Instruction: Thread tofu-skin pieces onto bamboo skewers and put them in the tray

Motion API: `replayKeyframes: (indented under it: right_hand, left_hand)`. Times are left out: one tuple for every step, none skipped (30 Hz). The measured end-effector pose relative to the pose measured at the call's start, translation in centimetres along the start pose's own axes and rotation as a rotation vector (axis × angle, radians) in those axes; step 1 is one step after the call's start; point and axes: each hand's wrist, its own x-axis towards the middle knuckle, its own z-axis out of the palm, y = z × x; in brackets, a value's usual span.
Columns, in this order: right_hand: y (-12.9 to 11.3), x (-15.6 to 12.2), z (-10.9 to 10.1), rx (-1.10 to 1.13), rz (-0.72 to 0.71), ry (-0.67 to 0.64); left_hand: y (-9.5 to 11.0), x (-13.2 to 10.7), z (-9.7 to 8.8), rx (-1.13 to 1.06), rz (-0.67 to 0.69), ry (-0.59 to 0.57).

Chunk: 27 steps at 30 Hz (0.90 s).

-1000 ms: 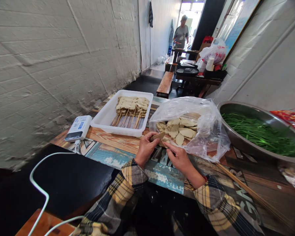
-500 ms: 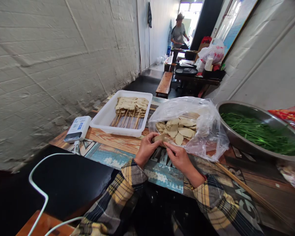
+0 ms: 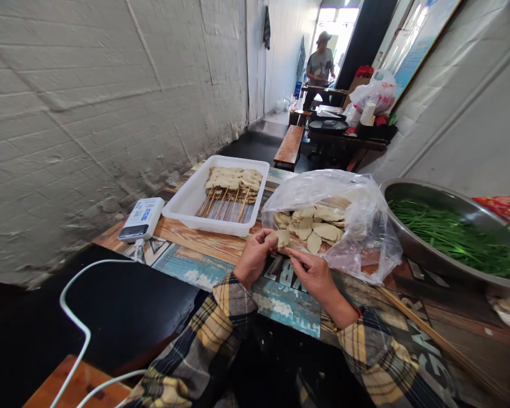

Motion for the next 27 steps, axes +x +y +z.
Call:
replayKeyframes:
  right_hand:
    - [-0.01,0.01,-0.01,0.000,-0.010,-0.001]
    - [-0.02,0.01,-0.01,0.001,-0.020,-0.001]
    - [-0.01,0.01,-0.01,0.003,-0.031,-0.001]
    - [0.00,-0.01,-0.01,0.006,-0.040,-0.001]
    - [0.02,-0.02,-0.01,0.008,-0.048,0.000]
    - [0.04,-0.05,-0.01,0.010,-0.054,0.001]
    - [0.07,-0.08,0.00,0.013,-0.060,0.004]
    - [0.10,-0.11,0.01,0.015,-0.064,0.006]
    - [0.14,-0.14,0.03,0.018,-0.067,0.007]
    - [0.17,-0.17,0.04,0.019,-0.071,0.009]
    - [0.21,-0.19,0.05,0.019,-0.074,0.012]
    - [0.23,-0.21,0.06,0.016,-0.078,0.017]
    - [0.25,-0.22,0.06,0.014,-0.082,0.021]
    - [0.26,-0.22,0.05,0.011,-0.085,0.023]
    - [0.25,-0.22,0.04,0.009,-0.087,0.024]
    - [0.22,-0.21,0.01,0.007,-0.089,0.022]
    - [0.17,-0.20,-0.02,0.006,-0.089,0.017]
    - [0.11,-0.19,-0.05,0.007,-0.089,0.011]
    - [0.05,-0.18,-0.08,0.007,-0.087,0.004]
    - [-0.03,-0.18,-0.11,0.006,-0.085,-0.002]
    - [-0.10,-0.18,-0.12,0.005,-0.081,-0.004]
    - [-0.16,-0.18,-0.13,0.005,-0.076,-0.004]
    - [-0.22,-0.18,-0.13,0.003,-0.071,-0.002]
    - [-0.27,-0.19,-0.12,0.002,-0.067,0.001]
    - [-0.30,-0.19,-0.10,0.001,-0.064,0.005]
    - [-0.33,-0.19,-0.08,0.000,-0.062,0.011]
    - [-0.36,-0.18,-0.05,-0.001,-0.060,0.017]
  left_hand:
    - [0.07,-0.04,0.08,-0.007,-0.004,0.005]
    - [0.14,-0.07,0.14,-0.011,-0.007,0.006]
    - [0.20,-0.09,0.19,-0.012,-0.010,0.003]
    - [0.24,-0.11,0.21,-0.013,-0.012,0.000]
    - [0.27,-0.11,0.22,-0.012,-0.014,-0.003]
    - [0.28,-0.11,0.21,-0.011,-0.015,-0.006]
    - [0.27,-0.11,0.19,-0.011,-0.014,-0.010]
    - [0.25,-0.11,0.17,-0.014,-0.013,-0.015]
    - [0.23,-0.11,0.14,-0.016,-0.011,-0.020]
    - [0.21,-0.12,0.12,-0.016,-0.011,-0.024]
    - [0.20,-0.13,0.11,-0.014,-0.011,-0.025]
    - [0.20,-0.14,0.11,-0.012,-0.013,-0.025]
    - [0.22,-0.17,0.11,-0.010,-0.017,-0.025]
    - [0.24,-0.20,0.13,-0.009,-0.021,-0.025]
    - [0.28,-0.23,0.14,-0.010,-0.023,-0.025]
    - [0.32,-0.27,0.15,-0.014,-0.023,-0.026]
    - [0.36,-0.31,0.16,-0.016,-0.022,-0.027]
    - [0.40,-0.34,0.16,-0.018,-0.020,-0.028]
    - [0.43,-0.36,0.16,-0.019,-0.020,-0.029]
    - [0.45,-0.38,0.15,-0.021,-0.022,-0.030]
    - [0.47,-0.40,0.15,-0.023,-0.024,-0.032]
    - [0.47,-0.41,0.15,-0.024,-0.025,-0.033]
    - [0.48,-0.43,0.16,-0.021,-0.025,-0.034]
    - [0.48,-0.45,0.18,-0.017,-0.024,-0.038]
    - [0.47,-0.47,0.21,-0.010,-0.022,-0.041]
    - [0.46,-0.50,0.24,-0.003,-0.019,-0.045]
    - [0.43,-0.53,0.28,0.003,-0.016,-0.049]
